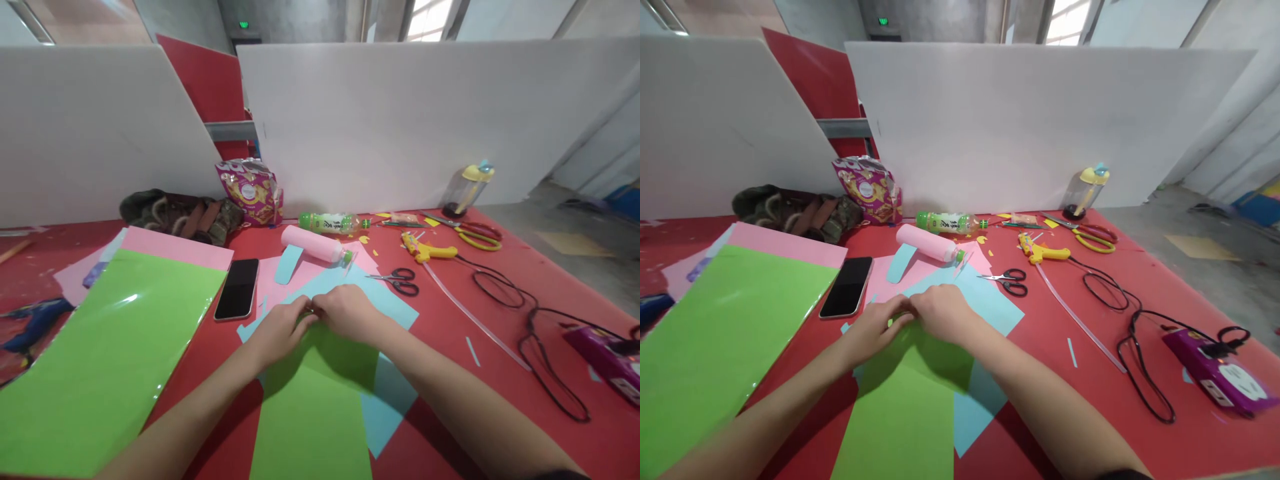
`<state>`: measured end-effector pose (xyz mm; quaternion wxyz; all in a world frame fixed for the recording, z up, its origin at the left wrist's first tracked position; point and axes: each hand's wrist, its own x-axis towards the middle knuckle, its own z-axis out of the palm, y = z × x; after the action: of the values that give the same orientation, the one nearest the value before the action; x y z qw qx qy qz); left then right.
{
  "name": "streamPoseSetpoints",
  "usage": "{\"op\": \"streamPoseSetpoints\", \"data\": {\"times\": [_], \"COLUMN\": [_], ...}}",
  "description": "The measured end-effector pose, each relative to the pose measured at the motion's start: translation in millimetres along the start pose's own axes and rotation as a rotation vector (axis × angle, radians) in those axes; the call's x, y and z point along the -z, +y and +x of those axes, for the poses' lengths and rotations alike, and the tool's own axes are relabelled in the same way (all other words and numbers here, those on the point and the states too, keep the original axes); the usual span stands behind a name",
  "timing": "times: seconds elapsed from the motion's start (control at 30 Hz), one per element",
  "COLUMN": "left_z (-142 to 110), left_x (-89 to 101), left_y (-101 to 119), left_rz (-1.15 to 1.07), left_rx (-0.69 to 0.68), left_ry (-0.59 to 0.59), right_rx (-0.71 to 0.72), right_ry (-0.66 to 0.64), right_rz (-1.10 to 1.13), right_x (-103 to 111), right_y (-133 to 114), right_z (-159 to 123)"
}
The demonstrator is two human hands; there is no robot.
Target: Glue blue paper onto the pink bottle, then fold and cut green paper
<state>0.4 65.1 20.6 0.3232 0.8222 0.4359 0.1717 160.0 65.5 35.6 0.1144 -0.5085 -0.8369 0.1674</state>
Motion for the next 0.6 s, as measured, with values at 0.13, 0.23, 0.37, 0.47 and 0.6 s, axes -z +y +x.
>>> {"op": "streamPoseSetpoints", "data": {"times": [0.13,0.23,0.37,0.47,0.6], "left_z": [-5,-6,-6,-3,2], "left_x": [-1.3,-1.9,4.0,15.6,29.2], "left_y": [2,2,2,0,-8], "left_rz": [0.274,0.34,0.334,0.302,0.222], "left_rx": [-0.032,-0.098,-0.118,-0.086,-0.074], "left_ry": [-0.048,-0.078,-0.04,0.039,0.128], "right_rx": [0.064,0.07,0.058,0.032,-0.038], "right_ry": [-0.087,-0.12,-0.154,-0.143,-0.069], "right_rz": [-0.182,-0.261,-0.198,-0.109,-0.114], "right_x": [-2,1,9,19,43], "right_y": [-7,-6,0,9,27], "right_z": [-5,-9,-13,-13,-14]}}
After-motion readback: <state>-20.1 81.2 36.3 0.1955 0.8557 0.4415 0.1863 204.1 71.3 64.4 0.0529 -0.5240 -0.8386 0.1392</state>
